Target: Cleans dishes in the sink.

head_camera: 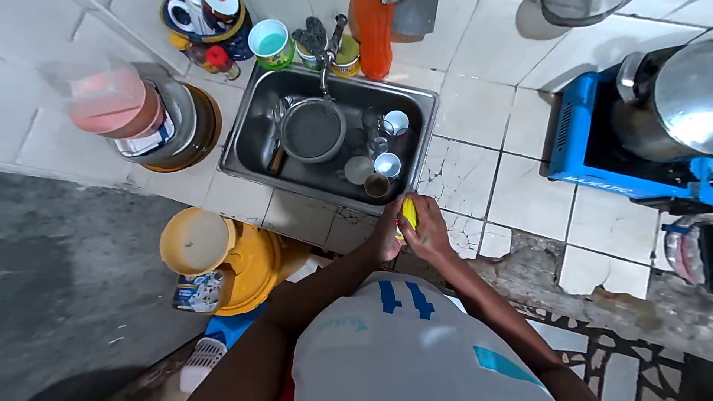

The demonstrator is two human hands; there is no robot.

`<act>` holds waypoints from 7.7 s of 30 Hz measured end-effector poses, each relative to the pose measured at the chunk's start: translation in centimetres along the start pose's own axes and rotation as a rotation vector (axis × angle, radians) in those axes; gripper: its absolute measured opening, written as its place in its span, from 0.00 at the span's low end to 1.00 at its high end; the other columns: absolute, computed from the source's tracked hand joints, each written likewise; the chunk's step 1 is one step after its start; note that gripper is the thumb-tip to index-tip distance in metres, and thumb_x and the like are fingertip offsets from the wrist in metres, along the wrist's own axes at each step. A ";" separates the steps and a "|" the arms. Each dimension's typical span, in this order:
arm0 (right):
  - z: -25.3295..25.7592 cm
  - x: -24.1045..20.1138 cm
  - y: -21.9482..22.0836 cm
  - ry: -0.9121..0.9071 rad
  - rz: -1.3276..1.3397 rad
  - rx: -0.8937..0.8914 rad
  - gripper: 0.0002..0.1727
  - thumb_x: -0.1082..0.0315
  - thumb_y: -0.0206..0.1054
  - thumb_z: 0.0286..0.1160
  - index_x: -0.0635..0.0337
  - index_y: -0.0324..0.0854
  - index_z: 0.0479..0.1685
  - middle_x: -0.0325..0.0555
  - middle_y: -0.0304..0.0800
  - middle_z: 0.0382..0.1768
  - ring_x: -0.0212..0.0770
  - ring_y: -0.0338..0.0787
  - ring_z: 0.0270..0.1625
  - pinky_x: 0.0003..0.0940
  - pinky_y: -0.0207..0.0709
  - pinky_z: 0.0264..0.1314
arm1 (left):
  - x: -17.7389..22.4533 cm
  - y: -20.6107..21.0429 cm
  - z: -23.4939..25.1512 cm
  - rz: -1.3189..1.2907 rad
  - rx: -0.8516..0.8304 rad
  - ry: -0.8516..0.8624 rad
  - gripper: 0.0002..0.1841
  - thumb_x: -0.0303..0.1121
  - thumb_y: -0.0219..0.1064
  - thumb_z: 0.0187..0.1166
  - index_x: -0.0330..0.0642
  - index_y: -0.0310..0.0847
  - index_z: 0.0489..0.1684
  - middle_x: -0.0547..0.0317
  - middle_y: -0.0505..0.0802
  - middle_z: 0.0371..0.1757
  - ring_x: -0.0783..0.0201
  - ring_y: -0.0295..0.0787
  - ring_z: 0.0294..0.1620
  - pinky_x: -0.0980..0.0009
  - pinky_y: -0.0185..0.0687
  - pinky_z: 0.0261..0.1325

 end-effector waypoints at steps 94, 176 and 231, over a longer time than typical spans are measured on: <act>-2.1 4.3 1.9 -0.046 -0.415 -0.258 0.11 0.80 0.63 0.74 0.71 0.89 0.48 0.61 0.91 0.53 0.61 0.90 0.61 0.52 0.86 0.62 | -2.9 0.1 6.1 0.680 0.201 0.315 0.25 0.43 0.47 0.95 0.36 0.71 0.82 0.35 0.81 0.76 0.45 0.75 0.79 0.48 0.69 0.82; 33.9 -3.7 27.0 0.800 1.005 0.525 0.34 0.61 0.56 0.91 0.50 0.44 0.92 0.63 0.79 0.70 0.56 0.88 0.63 0.53 0.84 0.61 | 31.4 -26.7 15.2 0.099 0.330 0.188 0.28 0.41 0.48 0.96 0.54 0.51 0.94 0.41 0.75 0.82 0.42 0.79 0.73 0.44 0.81 0.62; 20.9 -13.7 20.9 -0.343 -0.158 -0.399 0.36 0.44 0.40 0.94 0.56 0.57 0.93 0.54 0.50 0.95 0.55 0.44 0.98 0.53 0.40 0.99 | 27.0 -22.2 5.8 -0.172 0.035 0.285 0.24 0.52 0.44 0.94 0.54 0.68 0.81 0.51 0.91 0.58 0.57 0.91 0.51 0.59 0.89 0.53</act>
Point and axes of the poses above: each hand's wrist, its own z-axis towards the middle knuckle, its own y-axis out of the palm, x = y × z, the point moved 6 cm from there along z, towards the middle knuckle
